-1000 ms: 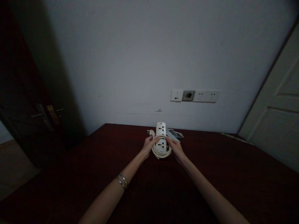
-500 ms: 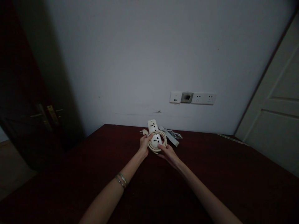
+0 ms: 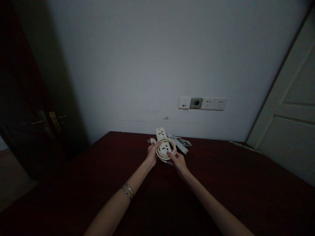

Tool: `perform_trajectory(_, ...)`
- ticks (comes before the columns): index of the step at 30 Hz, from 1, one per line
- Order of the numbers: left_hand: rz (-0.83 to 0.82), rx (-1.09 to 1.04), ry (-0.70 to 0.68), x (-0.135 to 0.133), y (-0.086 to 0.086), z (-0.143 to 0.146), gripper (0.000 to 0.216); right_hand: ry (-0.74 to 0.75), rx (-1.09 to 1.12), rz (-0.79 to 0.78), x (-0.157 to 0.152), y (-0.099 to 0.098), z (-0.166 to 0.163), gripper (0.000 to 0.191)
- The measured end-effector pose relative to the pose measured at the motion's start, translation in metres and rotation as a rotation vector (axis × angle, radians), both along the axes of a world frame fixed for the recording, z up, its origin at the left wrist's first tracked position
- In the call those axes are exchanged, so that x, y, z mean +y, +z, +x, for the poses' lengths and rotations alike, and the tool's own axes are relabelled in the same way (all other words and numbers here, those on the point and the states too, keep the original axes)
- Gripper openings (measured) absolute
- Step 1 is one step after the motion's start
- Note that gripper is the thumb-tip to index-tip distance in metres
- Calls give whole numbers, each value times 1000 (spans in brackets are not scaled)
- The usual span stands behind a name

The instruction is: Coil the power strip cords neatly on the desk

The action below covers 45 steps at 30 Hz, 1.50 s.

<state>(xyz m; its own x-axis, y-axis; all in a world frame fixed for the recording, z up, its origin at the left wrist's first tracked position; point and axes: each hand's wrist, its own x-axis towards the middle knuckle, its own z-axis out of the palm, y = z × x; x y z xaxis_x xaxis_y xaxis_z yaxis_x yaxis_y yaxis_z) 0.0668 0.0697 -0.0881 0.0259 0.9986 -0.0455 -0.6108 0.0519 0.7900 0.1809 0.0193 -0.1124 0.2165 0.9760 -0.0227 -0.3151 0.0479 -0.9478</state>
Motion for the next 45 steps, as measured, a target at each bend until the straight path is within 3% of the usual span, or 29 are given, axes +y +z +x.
perform_trajectory(8, 20, -7, -154, 1, -4, 0, 20, -43, 24, -43, 1, 2, 2, 29)
perform_trajectory(15, 40, 45, -114, 4, -3, 0, 17, -31, 46, -55, -3, 5, 3, 29)
perform_trajectory(22, 59, 47, -35, 4, -3, 4, 15, 94, 217, -21, -9, 7, -7, 47)
perform_trajectory(31, 60, -32, -75, 0, -7, 3, 20, 162, 206, 26, -12, 8, -9, 64)
perform_trajectory(45, 67, -17, -39, -3, -2, 7, 27, 20, 191, 75, -10, 12, -10, 45)
